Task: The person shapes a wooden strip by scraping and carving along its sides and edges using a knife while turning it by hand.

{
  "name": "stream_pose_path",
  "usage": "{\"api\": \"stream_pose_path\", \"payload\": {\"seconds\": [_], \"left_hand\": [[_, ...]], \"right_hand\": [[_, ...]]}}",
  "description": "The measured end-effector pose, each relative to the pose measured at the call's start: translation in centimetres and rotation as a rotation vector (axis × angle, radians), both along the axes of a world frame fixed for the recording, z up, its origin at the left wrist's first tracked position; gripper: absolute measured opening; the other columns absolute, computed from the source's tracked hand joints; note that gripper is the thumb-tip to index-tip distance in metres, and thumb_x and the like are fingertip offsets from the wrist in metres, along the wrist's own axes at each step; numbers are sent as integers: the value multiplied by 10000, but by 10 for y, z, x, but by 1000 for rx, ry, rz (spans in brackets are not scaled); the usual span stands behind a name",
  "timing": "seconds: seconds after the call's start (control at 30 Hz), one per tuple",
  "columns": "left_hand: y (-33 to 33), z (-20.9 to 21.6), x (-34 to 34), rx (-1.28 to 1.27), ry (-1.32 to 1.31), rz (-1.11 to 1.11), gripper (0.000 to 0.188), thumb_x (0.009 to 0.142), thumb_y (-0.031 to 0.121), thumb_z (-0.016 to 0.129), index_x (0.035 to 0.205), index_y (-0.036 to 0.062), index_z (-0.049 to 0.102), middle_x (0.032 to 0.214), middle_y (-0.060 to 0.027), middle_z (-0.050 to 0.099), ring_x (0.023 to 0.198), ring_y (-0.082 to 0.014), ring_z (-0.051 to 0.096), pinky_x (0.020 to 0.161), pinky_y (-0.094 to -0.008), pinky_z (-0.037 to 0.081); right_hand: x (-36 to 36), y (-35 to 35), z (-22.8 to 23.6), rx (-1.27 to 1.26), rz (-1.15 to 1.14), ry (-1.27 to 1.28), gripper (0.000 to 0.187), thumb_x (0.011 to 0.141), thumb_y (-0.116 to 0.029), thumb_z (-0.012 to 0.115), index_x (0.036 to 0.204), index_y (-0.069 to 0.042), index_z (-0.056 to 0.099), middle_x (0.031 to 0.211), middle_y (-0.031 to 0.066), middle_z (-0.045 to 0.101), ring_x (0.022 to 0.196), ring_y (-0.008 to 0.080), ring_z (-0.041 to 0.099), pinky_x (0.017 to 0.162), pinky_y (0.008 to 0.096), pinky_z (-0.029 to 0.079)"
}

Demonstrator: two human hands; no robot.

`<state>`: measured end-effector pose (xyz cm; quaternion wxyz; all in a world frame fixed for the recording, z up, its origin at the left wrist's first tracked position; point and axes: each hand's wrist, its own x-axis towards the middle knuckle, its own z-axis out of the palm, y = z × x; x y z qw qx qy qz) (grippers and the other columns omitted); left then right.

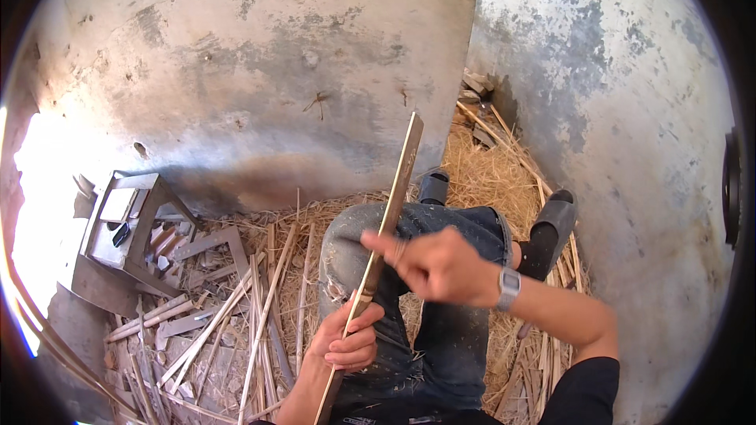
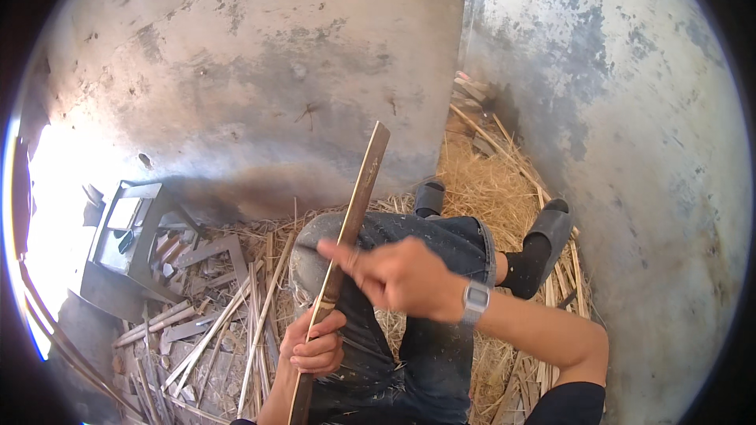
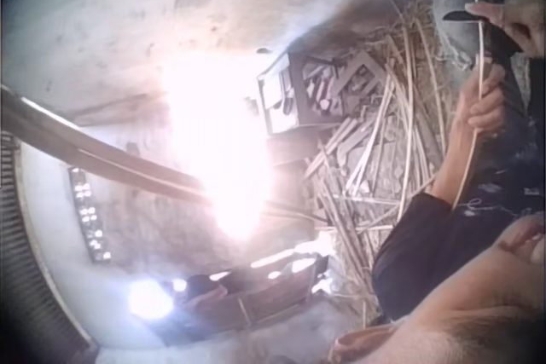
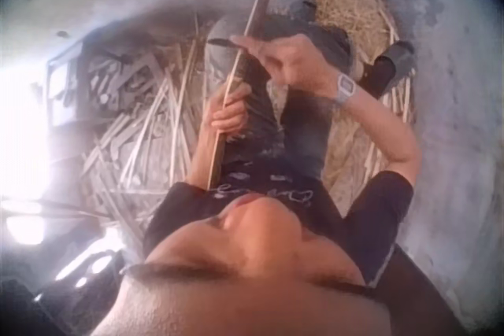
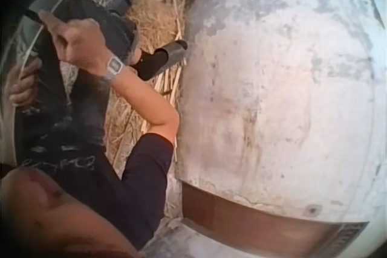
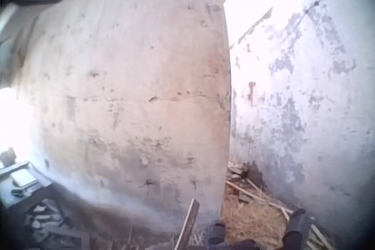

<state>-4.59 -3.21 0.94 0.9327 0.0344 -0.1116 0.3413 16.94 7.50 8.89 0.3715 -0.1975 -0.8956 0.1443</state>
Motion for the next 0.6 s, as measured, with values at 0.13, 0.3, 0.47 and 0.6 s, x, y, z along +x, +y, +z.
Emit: {"api": "stream_pose_path", "payload": {"seconds": [0.13, 0.3, 0.47, 0.6], "left_hand": [[-5, 5, 0, -14, 20, 6, 485, 1152, 445, 238, 848, 122, 437, 493, 55, 478, 326, -43, 454, 300, -194, 344], [1, 1, 1, -2, -17, -44, 473, 1151, 440, 244, 851, 126, 433, 497, 57, 476, 328, -39, 448, 299, -191, 337], [-4, 6, -1, -27, -13, -49, 468, 1150, 442, 237, 852, 134, 426, 498, 60, 470, 329, -36, 442, 297, -186, 318], [2, 7, 1, -17, -19, -59, 459, 1150, 428, 222, 859, 133, 421, 502, 62, 466, 332, -34, 440, 296, -184, 304]], "right_hand": [[16, 25, 15, -61, -199, -18, 702, 858, -67, 710, 1521, -242, 558, 607, 56, 620, 468, 182, 566, 467, 337, 482], [3, -35, 4, -35, -49, -115, 480, 876, -23, 690, 1351, -98, 698, 710, 101, 703, 461, 199, 605, 449, 296, 450], [8, -9, -1, -126, -151, 94, 560, 885, -28, 692, 1431, -143, 645, 686, 101, 688, 505, 168, 619, 483, 310, 476], [5, -34, 6, -171, -5, -107, 456, 931, 5, 656, 1381, -65, 674, 698, 171, 685, 515, 96, 608, 488, 275, 454]]}}
